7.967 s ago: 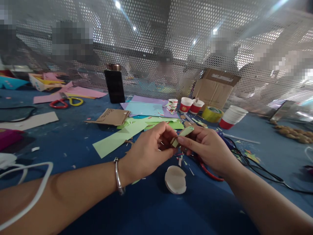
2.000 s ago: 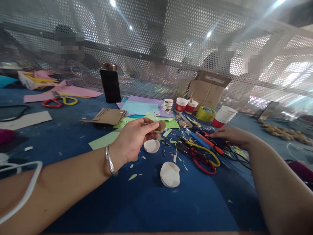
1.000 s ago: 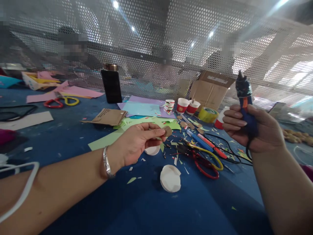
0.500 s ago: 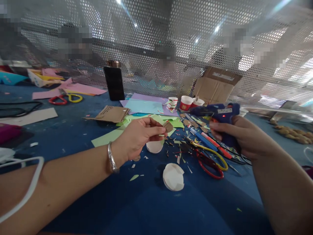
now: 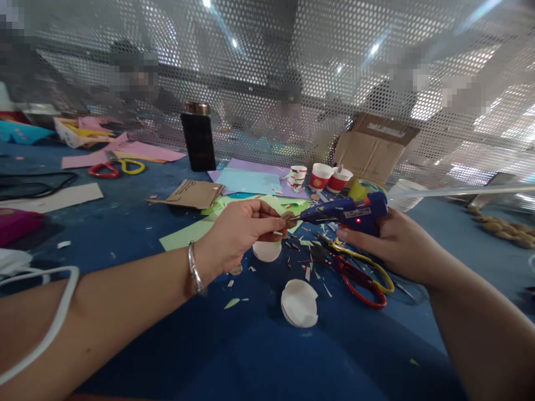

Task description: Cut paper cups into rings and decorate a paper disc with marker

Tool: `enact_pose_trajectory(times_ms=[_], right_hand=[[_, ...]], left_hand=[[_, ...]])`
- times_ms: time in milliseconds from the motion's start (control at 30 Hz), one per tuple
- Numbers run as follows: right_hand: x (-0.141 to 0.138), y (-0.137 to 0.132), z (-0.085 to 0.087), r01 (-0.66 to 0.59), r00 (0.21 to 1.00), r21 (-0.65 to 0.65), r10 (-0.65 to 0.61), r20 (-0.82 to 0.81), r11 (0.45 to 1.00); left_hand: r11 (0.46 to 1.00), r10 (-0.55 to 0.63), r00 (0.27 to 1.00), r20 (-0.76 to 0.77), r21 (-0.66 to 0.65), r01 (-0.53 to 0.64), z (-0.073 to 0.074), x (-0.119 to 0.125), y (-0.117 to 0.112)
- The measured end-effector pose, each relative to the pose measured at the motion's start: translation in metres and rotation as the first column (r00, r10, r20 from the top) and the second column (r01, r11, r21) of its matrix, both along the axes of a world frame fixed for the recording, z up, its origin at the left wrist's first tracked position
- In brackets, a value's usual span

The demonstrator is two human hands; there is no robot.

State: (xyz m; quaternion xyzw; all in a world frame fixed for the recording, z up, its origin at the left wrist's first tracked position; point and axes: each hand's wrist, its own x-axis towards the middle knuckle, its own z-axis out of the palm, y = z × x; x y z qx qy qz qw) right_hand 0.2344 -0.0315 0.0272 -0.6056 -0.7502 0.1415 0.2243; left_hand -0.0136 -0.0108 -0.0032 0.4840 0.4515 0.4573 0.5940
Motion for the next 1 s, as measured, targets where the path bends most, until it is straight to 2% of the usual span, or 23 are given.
enact_pose_trajectory(times_ms=[133, 333, 467, 700, 1000], right_hand=[[-0.0011, 0.0000, -0.0003, 0.035, 0.998, 0.026, -0.036, 0.044, 0.999], [-0.0006, -0.0007, 0.0005, -0.020, 1.000, 0.042, 0.020, 0.001, 0.999], [-0.0028, 0.0001, 0.0018, -0.044, 0.997, 0.081, 0.039, 0.063, 0.996], [-0.0042, -0.0003, 0.0030, -0.015, 0.997, 0.105, 0.007, 0.074, 0.994], [-0.0004, -0.0002, 0.0005, -0.037, 0.998, 0.111, 0.031, 0.056, 0.993]], left_hand=[[1.000, 0.004, 1.000, -0.010, 0.006, -0.004, -0.0002, 0.0000, 0.0001], [1.000, 0.003, 1.000, 0.005, 0.016, -0.003, -0.0013, -0.0008, 0.0004], [1.000, 0.004, 1.000, 0.016, 0.015, -0.004, -0.0027, -0.0016, 0.0011], [1.000, 0.007, 1.000, 0.001, 0.025, -0.007, -0.0031, -0.0014, 0.0015], [1.000, 0.012, 1.000, 0.026, 0.021, -0.013, -0.0046, -0.0010, 0.0024]])
